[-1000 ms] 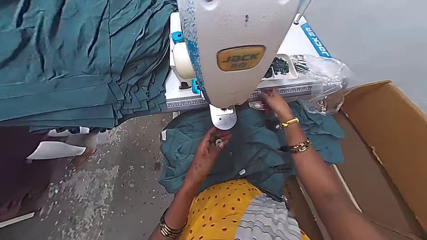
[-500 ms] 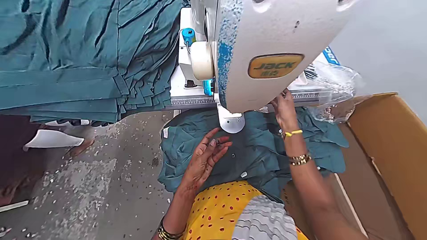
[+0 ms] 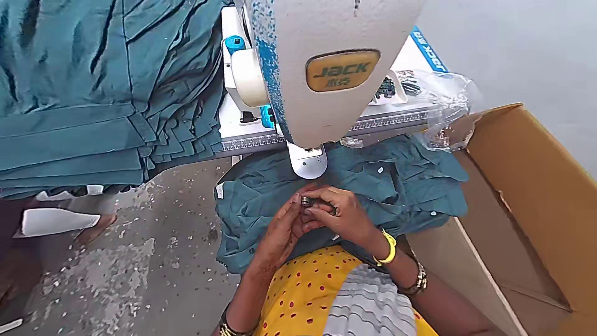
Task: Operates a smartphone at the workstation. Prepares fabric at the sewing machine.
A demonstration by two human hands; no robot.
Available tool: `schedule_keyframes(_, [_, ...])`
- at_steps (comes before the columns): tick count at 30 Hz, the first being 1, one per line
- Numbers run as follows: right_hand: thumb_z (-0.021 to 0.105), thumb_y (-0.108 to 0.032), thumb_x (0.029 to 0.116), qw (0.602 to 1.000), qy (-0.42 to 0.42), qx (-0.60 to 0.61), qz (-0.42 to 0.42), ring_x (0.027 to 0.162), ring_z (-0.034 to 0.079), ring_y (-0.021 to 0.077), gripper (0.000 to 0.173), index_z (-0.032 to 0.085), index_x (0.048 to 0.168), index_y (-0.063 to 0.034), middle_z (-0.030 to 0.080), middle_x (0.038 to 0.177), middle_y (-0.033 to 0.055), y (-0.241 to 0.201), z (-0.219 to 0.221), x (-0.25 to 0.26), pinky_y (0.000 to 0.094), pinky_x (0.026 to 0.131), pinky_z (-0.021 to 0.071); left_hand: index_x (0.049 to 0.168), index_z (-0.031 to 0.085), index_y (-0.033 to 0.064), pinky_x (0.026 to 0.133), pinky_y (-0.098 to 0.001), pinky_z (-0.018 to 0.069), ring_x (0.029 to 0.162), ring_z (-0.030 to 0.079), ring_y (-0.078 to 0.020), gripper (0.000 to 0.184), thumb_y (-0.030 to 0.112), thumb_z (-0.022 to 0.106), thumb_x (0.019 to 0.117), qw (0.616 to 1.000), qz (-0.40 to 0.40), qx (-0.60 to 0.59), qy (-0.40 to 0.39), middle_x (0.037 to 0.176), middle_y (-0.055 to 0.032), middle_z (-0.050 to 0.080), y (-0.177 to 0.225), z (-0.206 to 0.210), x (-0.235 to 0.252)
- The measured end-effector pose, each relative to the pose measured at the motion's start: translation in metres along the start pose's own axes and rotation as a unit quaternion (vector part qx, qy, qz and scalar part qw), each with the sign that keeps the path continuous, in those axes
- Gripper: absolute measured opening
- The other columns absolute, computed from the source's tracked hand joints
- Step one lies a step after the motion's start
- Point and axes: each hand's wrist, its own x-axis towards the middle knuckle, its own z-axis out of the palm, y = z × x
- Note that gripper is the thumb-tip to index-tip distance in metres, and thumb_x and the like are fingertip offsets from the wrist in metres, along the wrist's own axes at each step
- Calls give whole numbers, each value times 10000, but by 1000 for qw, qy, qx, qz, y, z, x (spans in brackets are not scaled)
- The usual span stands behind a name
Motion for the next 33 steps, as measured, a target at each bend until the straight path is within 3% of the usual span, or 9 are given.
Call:
schedule_keyframes(5, [723, -139, 941, 995, 46, -8, -91, 1058, 717, 131, 216, 757, 1096, 6, 763, 1086, 111, -1, 6, -3, 251, 962, 566, 1500, 377, -11, 869, -351, 627, 953, 733, -169, 559, 381, 257, 1120, 977, 44, 208, 0, 1131, -76, 715, 2, -1, -11])
schedule_keyframes(9, [720, -127, 939, 981, 103, -82, -141, 1087, 700, 147, 186, 749, 1084, -14, 742, 1113, 122, -1, 1, -2, 245, 958, 563, 1097, 632, -21, 658, -303, 600, 636, 667, -83, 447, 308, 331, 1114, 883, 142, 447, 12, 716, 9, 664, 1, -11, -21])
schedule_keyframes(13, [719, -98, 935, 974, 135, -78, -166, 1039, 706, 127, 179, 729, 1080, 5, 742, 1061, 128, 1, -3, -3, 225, 932, 569, 875, 596, 57, 555, -142, 482, 554, 540, 12, 448, 375, 379, 1103, 793, 300, 530, 14, 638, 27, 562, 8, -12, -26])
schedule_keyframes(16, [690, -101, 966, 970, 127, -96, -185, 985, 701, 119, 190, 735, 1139, -38, 738, 1018, 104, -4, 0, -5, 214, 887, 567, 882, 601, 69, 627, -161, 525, 643, 600, -10, 471, 408, 360, 1102, 757, 364, 539, 53, 708, -2, 605, 8, -6, -22])
schedule_keyframes(21, [669, -111, 986, 973, 133, -80, -170, 1037, 696, 130, 146, 749, 1090, -47, 731, 1058, 109, 8, 1, -3, 234, 923, 570, 882, 569, 150, 950, -169, 497, 1104, 582, -5, 356, 372, 398, 1103, 734, 426, 529, 31, 1110, 41, 608, 8, 3, -16])
schedule_keyframes(24, [693, -122, 961, 969, 182, -91, -140, 1035, 704, 152, 134, 763, 1032, -33, 747, 1033, 122, 27, 0, 5, 245, 954, 553, 859, 547, 165, 1122, -270, 429, 1246, 564, -83, 348, 344, 383, 1109, 719, 457, 523, -30, 1085, 64, 659, 11, 5, -19])
schedule_keyframes(27, [721, -132, 938, 958, 224, -93, -153, 1034, 723, 178, 126, 766, 947, -14, 763, 990, 139, 44, 8, 15, 253, 976, 546, 866, 544, 158, 1179, -355, 407, 1167, 629, -107, 355, 325, 358, 1118, 750, 439, 484, -108, 942, 38, 658, 14, 0, -24])
schedule_keyframes(29, [715, -124, 938, 945, 257, -83, -182, 979, 725, 170, 137, 738, 884, 0, 751, 934, 148, 53, 18, 23, 237, 942, 553, 873, 562, 131, 1036, -327, 531, 1019, 683, -108, 392, 346, 345, 1118, 796, 370, 439, -192, 896, 4, 662, 20, -7, -31])
schedule_keyframes(33, [658, -136, 938, 910, 324, -130, -225, 820, 682, 164, 190, 685, 773, -46, 687, 815, 128, 62, 40, 37, 221, 780, 557, 1087, 670, 19, 969, -315, 553, 1068, 677, -132, 369, 305, 437, 1100, 795, 183, 538, -209, 1078, -96, 711, 46, -31, -31])
